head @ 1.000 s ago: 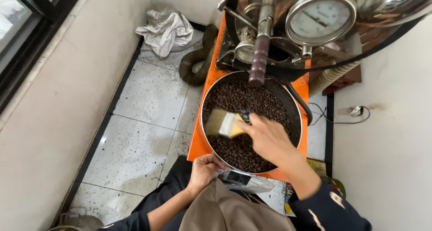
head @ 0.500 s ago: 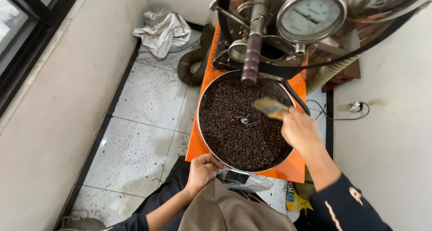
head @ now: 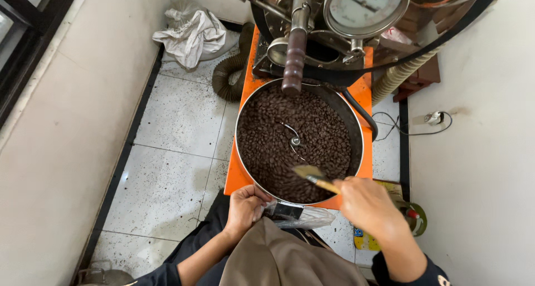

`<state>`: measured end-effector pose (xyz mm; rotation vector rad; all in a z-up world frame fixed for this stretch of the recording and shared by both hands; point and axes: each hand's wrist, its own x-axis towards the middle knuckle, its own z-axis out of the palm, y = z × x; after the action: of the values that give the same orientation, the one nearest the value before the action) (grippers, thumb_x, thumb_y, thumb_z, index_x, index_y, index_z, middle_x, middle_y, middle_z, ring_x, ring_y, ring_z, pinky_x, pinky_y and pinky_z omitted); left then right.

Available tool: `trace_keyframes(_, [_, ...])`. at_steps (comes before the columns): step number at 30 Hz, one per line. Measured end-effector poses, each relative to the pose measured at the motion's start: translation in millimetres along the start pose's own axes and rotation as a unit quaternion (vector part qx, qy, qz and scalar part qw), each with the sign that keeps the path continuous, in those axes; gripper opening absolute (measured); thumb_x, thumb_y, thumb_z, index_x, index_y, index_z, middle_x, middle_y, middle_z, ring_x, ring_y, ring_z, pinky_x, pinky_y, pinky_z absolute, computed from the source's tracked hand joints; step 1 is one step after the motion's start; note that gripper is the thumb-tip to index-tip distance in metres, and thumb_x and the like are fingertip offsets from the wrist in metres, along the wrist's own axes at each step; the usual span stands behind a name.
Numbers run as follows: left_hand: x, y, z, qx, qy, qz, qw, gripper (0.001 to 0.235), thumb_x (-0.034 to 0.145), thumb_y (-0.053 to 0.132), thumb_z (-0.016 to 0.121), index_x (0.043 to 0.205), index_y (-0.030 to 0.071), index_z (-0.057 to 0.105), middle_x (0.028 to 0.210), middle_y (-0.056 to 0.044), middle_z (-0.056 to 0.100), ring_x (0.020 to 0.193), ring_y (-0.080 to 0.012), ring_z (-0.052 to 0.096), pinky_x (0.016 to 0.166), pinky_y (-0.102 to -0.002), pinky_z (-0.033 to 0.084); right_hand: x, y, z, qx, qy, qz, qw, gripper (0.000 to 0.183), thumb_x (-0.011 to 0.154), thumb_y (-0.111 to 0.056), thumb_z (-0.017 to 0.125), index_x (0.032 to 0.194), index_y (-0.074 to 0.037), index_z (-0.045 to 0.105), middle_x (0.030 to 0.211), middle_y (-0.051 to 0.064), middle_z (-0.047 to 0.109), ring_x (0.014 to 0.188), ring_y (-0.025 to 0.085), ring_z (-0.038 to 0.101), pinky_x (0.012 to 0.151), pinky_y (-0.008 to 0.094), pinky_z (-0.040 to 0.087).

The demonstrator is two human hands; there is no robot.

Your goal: The person stirs roasted coffee beans in a large metal cooling tray using a wooden-handled brush. The beans are continuously agitated to ensure even cooling after roasting.

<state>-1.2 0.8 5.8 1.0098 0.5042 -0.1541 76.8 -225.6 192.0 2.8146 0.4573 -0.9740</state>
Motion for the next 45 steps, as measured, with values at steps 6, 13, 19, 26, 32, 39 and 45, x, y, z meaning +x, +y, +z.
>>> trace_keyframes(6, [8,-14,-5,-0.018,-0.012,0.015,1.000,0.023,0.071,-0.019,0.047,0.074,-0.015,0.069,0.065,-0.021,0.065,0.045,-0.0157,0.054,0.042,-0.025,0.040,8,-19,4,0.033,-0.017,-0.070,0.997,0.031,0.089,0.002,0.041,0.105,-0.006,0.066,0.078,0.011,0.064,0.063,0.025,0.060,0.055,0.036,0.048])
trace_keyframes(13, [18,-32,-9,-0.083,-0.027,0.023,0.996,0.020,0.076,-0.021,0.047,0.079,-0.023,0.067,0.056,-0.024,0.056,0.022,-0.0094,0.040,0.022,-0.024,0.029,-11,-36,-56,0.092,-0.022,-0.037,0.995,0.044,0.095,0.005,0.042,0.135,-0.004,0.060,0.098,0.018,0.070,0.061,0.015,0.059,0.058,0.026,0.051])
trace_keyframes(19, [17,-27,-7,-0.080,-0.030,0.021,0.996,0.021,0.075,-0.022,0.047,0.078,-0.022,0.067,0.053,-0.022,0.054,0.022,-0.0094,0.039,0.022,-0.023,0.027,2,-31,-19,0.064,-0.061,-0.089,0.992,0.044,0.094,0.007,0.040,0.131,-0.003,0.062,0.091,0.013,0.067,0.064,0.014,0.058,0.060,0.026,0.052])
trace_keyframes(26, [11,-18,-4,-0.085,-0.024,0.017,0.996,0.020,0.075,-0.023,0.047,0.076,-0.022,0.067,0.052,-0.022,0.054,0.022,-0.0096,0.039,0.023,-0.022,0.027,-30,-41,-79,-0.015,-0.025,-0.061,0.998,0.046,0.099,-0.002,0.041,0.141,-0.016,0.055,0.093,0.006,0.064,0.059,0.008,0.054,0.055,0.025,0.053])
trace_keyframes(32, [7,-9,-1,-0.011,-0.023,0.046,0.999,0.024,0.070,-0.020,0.049,0.071,-0.015,0.073,0.066,-0.026,0.066,0.038,-0.0061,0.046,0.035,-0.020,0.030,37,-49,-23,-0.006,0.098,-0.126,0.987,0.047,0.093,-0.005,0.049,0.139,-0.009,0.057,0.091,0.007,0.056,0.057,0.019,0.060,0.050,0.037,0.050])
trace_keyframes(39, [3,-4,1,0.041,-0.011,0.047,0.998,0.025,0.064,-0.017,0.050,0.063,-0.006,0.073,0.073,-0.019,0.074,0.066,-0.0184,0.065,0.060,-0.025,0.049,15,-30,-4,-0.041,0.061,-0.183,0.980,0.061,0.080,0.015,0.047,0.132,-0.016,0.055,0.088,0.005,0.059,0.064,0.025,0.062,0.047,0.036,0.048])
trace_keyframes(45, [1,3,1,0.064,-0.006,0.025,0.998,0.029,0.061,-0.014,0.043,0.060,-0.003,0.070,0.071,-0.014,0.073,0.074,-0.0219,0.068,0.068,-0.027,0.055,-8,-12,-37,-0.148,0.057,-0.120,0.980,0.068,0.083,0.008,0.051,0.143,-0.025,0.047,0.091,0.002,0.054,0.077,0.028,0.064,0.063,0.047,0.055])
